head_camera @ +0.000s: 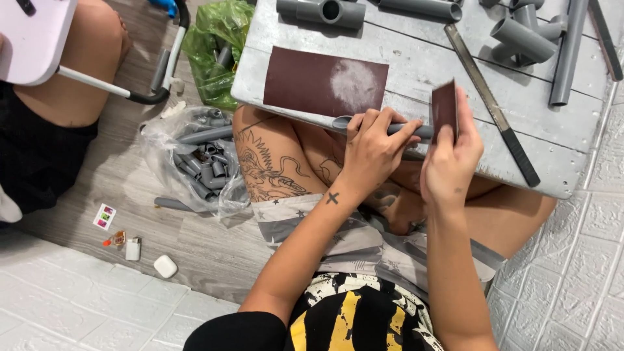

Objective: The person uses a metal file to smooth the cut edges of a gray plastic pipe fitting. They then use a piece of sandpaper to further smooth the edges of the fitting and other small pipe pieces on the table.

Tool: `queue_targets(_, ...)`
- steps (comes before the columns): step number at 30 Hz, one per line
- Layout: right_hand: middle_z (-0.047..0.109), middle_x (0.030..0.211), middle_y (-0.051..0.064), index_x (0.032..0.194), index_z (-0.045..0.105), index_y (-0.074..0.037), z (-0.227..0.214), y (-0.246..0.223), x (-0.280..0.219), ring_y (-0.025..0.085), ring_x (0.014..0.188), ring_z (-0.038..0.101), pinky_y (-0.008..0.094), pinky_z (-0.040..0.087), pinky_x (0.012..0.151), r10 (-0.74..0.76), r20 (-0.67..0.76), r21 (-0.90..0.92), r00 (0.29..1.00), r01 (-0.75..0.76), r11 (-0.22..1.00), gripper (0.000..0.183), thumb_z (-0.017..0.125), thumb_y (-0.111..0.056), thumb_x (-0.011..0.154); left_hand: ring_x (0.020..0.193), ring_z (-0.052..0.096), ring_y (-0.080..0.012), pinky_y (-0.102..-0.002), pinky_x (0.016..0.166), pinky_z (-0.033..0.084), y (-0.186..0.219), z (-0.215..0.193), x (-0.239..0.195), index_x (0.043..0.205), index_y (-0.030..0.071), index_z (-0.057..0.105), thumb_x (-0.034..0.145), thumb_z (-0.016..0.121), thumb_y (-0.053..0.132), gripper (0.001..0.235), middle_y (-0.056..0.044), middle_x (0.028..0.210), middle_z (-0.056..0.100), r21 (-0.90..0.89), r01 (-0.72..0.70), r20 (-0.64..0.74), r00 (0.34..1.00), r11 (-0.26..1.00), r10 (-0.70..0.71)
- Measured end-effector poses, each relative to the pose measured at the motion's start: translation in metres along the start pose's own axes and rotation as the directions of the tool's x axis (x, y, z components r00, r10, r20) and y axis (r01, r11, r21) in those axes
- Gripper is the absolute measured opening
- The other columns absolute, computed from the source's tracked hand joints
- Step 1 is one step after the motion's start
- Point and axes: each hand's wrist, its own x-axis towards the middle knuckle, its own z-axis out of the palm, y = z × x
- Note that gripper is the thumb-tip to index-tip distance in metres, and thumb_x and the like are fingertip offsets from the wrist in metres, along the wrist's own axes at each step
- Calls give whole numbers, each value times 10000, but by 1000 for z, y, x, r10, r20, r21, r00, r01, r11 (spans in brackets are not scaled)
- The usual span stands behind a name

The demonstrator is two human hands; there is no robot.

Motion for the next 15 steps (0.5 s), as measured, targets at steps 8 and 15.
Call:
queue_targets(8, 485, 1479, 307, 1534, 361, 67, -43, -18, -24, 340, 1378, 509, 488, 460, 1209, 310, -93, 416, 946, -246, 876, 542, 380, 146, 999, 988, 608, -203, -330, 913, 354, -2, -3, -1, 1115, 269, 727, 969, 648, 368, 192, 14, 972, 590, -76, 7, 59, 998, 997, -3)
queue_targets(15, 501, 1455, 315, 1514, 374, 89, -48, -5, -32, 344, 1360, 508, 517, 484, 1141, 263, -143, 298, 954, -211, 931, 479, 354, 122, 1036, 984, 586, -182, -325, 918, 328, -1, -6, 4, 1118, 262, 733, 975, 660, 385, 202, 33, 983, 591, -44, -24, 69, 997, 999, 27)
